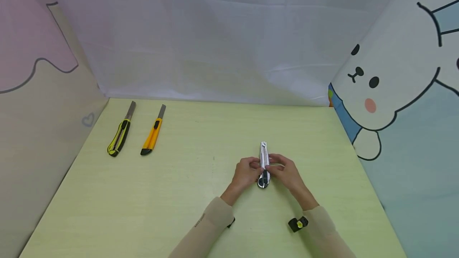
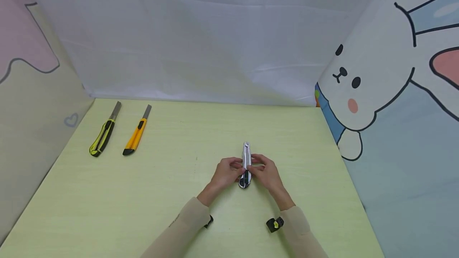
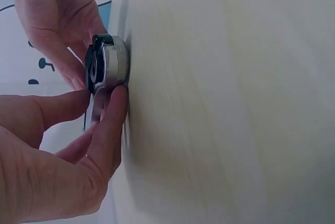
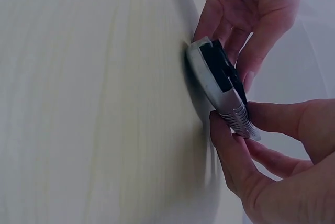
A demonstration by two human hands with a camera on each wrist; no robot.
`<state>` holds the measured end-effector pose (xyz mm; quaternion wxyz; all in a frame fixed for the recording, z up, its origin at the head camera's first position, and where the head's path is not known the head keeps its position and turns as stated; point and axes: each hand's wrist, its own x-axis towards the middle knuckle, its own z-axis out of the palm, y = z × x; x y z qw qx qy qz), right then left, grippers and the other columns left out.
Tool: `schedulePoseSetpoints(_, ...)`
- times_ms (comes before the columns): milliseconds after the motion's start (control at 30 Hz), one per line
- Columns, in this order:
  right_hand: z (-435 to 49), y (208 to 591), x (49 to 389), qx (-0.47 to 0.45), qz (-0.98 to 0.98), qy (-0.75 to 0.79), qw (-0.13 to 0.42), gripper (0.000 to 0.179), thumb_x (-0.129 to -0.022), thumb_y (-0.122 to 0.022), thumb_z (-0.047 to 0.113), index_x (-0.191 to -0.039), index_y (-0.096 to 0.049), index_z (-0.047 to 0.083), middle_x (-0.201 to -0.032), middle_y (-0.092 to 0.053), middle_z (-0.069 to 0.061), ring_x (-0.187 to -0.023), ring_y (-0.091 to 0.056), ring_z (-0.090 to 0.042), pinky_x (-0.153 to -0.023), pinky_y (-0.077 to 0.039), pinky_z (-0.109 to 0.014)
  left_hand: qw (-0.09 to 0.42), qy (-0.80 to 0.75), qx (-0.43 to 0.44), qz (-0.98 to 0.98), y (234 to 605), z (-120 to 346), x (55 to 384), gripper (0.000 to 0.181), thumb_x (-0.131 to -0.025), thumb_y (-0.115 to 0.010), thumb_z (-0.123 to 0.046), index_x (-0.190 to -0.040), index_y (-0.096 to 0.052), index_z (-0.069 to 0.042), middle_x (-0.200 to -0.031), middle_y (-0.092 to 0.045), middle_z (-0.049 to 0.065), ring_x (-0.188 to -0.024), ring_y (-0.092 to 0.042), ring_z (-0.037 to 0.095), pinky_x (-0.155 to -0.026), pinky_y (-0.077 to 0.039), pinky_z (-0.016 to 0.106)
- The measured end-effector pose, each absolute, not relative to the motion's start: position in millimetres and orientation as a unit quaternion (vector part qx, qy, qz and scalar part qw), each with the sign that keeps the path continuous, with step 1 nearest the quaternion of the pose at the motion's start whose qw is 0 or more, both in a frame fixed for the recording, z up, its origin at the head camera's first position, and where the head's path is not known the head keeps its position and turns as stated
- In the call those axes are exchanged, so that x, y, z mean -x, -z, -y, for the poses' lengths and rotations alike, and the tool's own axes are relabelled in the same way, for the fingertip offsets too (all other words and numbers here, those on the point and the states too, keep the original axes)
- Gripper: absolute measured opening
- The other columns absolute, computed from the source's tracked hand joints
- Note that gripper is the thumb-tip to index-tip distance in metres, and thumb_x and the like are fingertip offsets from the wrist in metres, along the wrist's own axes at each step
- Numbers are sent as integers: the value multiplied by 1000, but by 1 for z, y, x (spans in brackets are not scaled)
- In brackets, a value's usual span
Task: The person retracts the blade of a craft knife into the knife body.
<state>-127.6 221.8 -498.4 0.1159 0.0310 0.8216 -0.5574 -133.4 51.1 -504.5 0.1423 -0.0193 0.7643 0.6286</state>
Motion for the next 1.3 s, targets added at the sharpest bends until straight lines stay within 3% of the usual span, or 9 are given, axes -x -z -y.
schedulePoseSetpoints(167,-219,499,128,-34,-828,549,112,47,-101,-71,5,-144,-58,-8,-134,-65,-32,-114,-73,-39,-80,-56,-18,144,-619,17,-772,505,-51,134,29,-94,-74,5,-123,-71,9,-99,-76,18,-81,-73,19,-62,-62,28)
schedulePoseSetpoints(467,-216,499,129,-44,-838,531,113,44,-103,-70,7,-142,-59,-7,-134,-66,-30,-116,-72,-41,-88,-64,-39,151,-617,24,-772,506,-51,136,31,-94,-74,6,-124,-70,9,-99,-77,17,-78,-74,20,-58,-62,28)
schedulePoseSetpoints(733,-215,500,128,-48,-854,508,99,38,-100,-70,1,-135,-62,-10,-127,-69,-31,-105,-75,-38,-77,-65,-39,144,-623,21,-769,507,-52,135,34,-91,-75,10,-125,-71,9,-96,-76,16,-76,-74,20,-58,-62,28)
schedulePoseSetpoints(1067,-216,501,126,-52,-853,511,92,37,-99,-71,-1,-135,-63,-9,-125,-70,-30,-102,-76,-37,-75,-66,-39,138,-606,17,-783,506,-52,136,31,-93,-74,7,-123,-72,8,-95,-76,15,-71,-72,16,-59,-61,25)
schedulePoseSetpoints(1167,-216,502,125,-57,-852,512,92,37,-99,-71,-1,-134,-64,-8,-124,-70,-30,-101,-76,-36,-75,-66,-39,130,-593,12,-795,505,-49,136,28,-93,-71,4,-121,-74,7,-95,-77,15,-70,-72,16,-63,-60,26)
schedulePoseSetpoints(1300,-215,502,125,-59,-850,517,87,36,-98,-72,-2,-132,-65,-9,-122,-71,-30,-100,-76,-35,-74,-66,-38,108,-573,-2,-812,503,-44,135,25,-93,-70,-1,-116,-76,5,-97,-79,16,-84,-76,23,-76,-60,31)
